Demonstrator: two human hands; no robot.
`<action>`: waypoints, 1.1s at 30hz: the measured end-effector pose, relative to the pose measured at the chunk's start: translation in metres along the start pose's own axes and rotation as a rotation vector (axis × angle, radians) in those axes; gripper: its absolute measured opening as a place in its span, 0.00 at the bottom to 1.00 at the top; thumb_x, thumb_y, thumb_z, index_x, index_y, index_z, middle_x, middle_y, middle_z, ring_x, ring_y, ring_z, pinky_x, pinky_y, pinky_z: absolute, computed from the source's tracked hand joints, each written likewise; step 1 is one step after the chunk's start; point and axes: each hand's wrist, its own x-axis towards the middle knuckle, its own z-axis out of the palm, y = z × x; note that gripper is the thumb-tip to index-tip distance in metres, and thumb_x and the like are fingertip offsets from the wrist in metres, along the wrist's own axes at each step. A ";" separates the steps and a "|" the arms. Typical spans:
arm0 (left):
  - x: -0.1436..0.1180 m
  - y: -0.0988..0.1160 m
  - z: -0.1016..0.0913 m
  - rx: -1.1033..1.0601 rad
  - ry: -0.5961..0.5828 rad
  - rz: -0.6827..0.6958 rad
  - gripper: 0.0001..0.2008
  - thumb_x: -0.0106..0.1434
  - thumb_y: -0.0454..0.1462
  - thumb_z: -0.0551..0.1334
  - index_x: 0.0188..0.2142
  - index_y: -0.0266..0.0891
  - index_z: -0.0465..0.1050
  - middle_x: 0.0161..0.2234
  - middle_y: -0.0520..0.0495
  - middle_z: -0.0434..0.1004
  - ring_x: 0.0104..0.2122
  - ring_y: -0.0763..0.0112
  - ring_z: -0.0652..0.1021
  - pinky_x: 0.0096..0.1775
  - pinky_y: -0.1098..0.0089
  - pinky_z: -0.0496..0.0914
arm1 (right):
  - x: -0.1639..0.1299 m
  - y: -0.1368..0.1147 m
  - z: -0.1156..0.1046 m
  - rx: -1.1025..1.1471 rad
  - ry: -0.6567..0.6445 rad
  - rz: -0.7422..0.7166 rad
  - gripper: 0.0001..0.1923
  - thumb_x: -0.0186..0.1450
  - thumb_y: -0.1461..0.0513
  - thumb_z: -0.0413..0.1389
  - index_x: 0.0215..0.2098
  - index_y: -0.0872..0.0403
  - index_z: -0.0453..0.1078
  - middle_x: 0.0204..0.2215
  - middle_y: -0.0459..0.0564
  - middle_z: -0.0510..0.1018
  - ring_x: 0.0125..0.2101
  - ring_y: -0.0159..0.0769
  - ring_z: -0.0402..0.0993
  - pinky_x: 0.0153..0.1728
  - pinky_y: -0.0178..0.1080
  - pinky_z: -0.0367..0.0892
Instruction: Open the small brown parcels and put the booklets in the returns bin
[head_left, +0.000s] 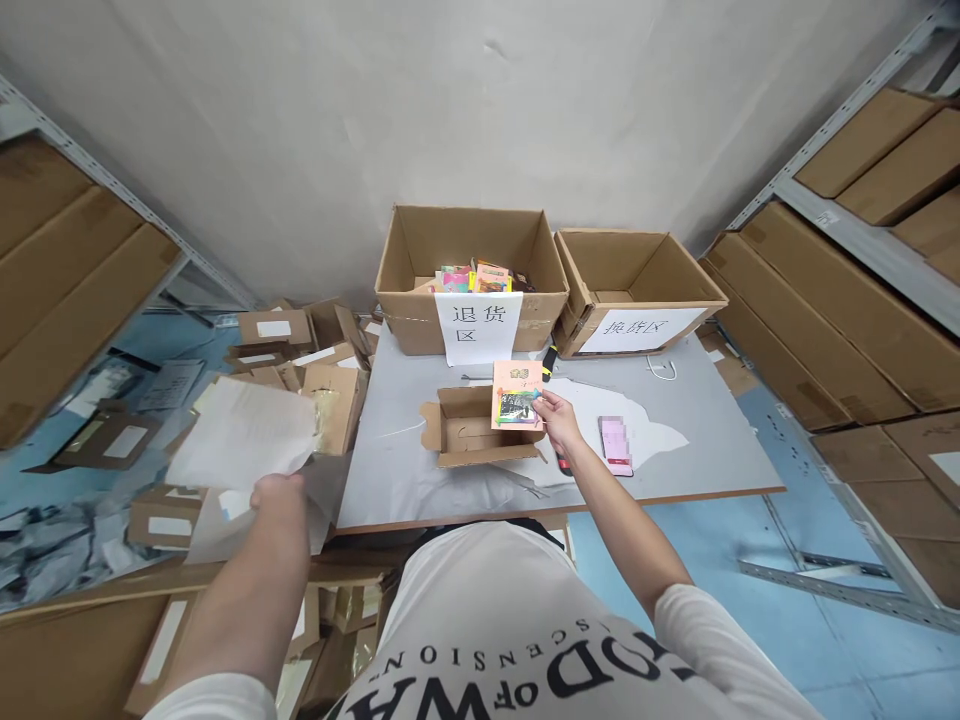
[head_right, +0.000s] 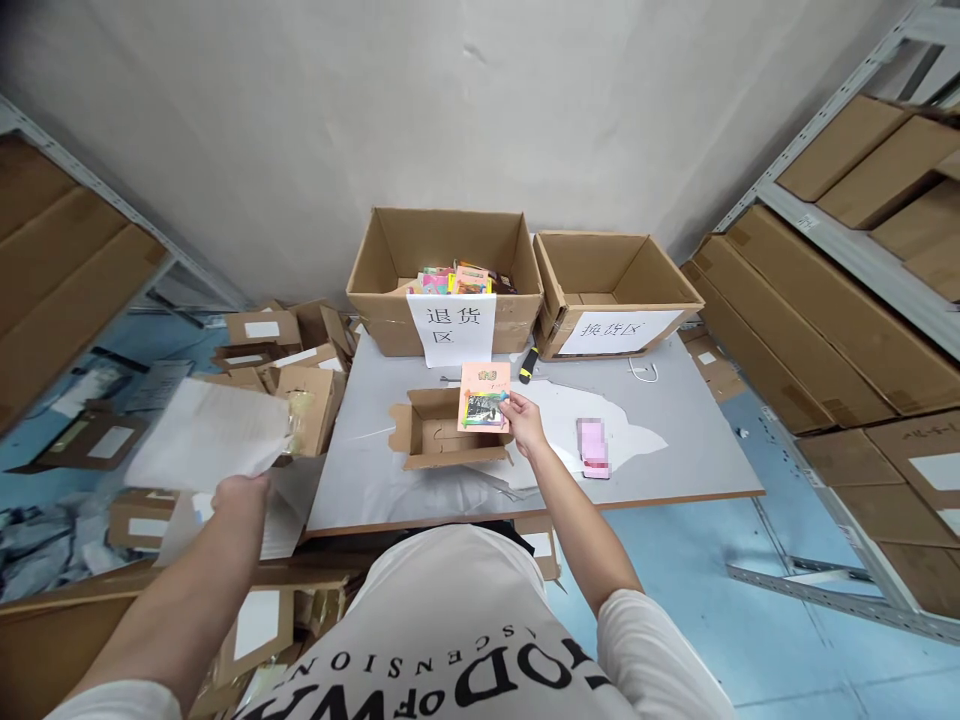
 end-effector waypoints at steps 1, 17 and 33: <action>0.001 -0.002 -0.005 -0.024 0.073 -0.006 0.27 0.67 0.44 0.34 0.59 0.39 0.57 0.42 0.42 0.74 0.48 0.52 0.75 0.33 0.56 0.75 | 0.000 0.000 0.000 0.004 -0.001 0.000 0.29 0.42 0.53 0.69 0.41 0.53 0.73 0.35 0.50 0.82 0.35 0.44 0.79 0.36 0.44 0.74; -0.052 0.041 0.129 -0.353 -0.630 -0.013 0.38 0.59 0.61 0.51 0.51 0.29 0.69 0.56 0.27 0.66 0.57 0.51 0.68 0.51 0.57 0.69 | -0.005 0.000 0.014 0.060 -0.105 -0.033 0.29 0.45 0.53 0.69 0.44 0.52 0.73 0.39 0.50 0.82 0.39 0.44 0.78 0.41 0.45 0.73; -0.143 -0.017 0.219 -0.030 -0.758 0.176 0.33 0.52 0.45 0.69 0.56 0.35 0.67 0.46 0.37 0.78 0.40 0.60 0.80 0.40 0.64 0.73 | -0.042 -0.011 0.031 0.070 -0.171 -0.037 0.27 0.51 0.49 0.65 0.47 0.49 0.72 0.42 0.48 0.80 0.43 0.42 0.76 0.41 0.42 0.73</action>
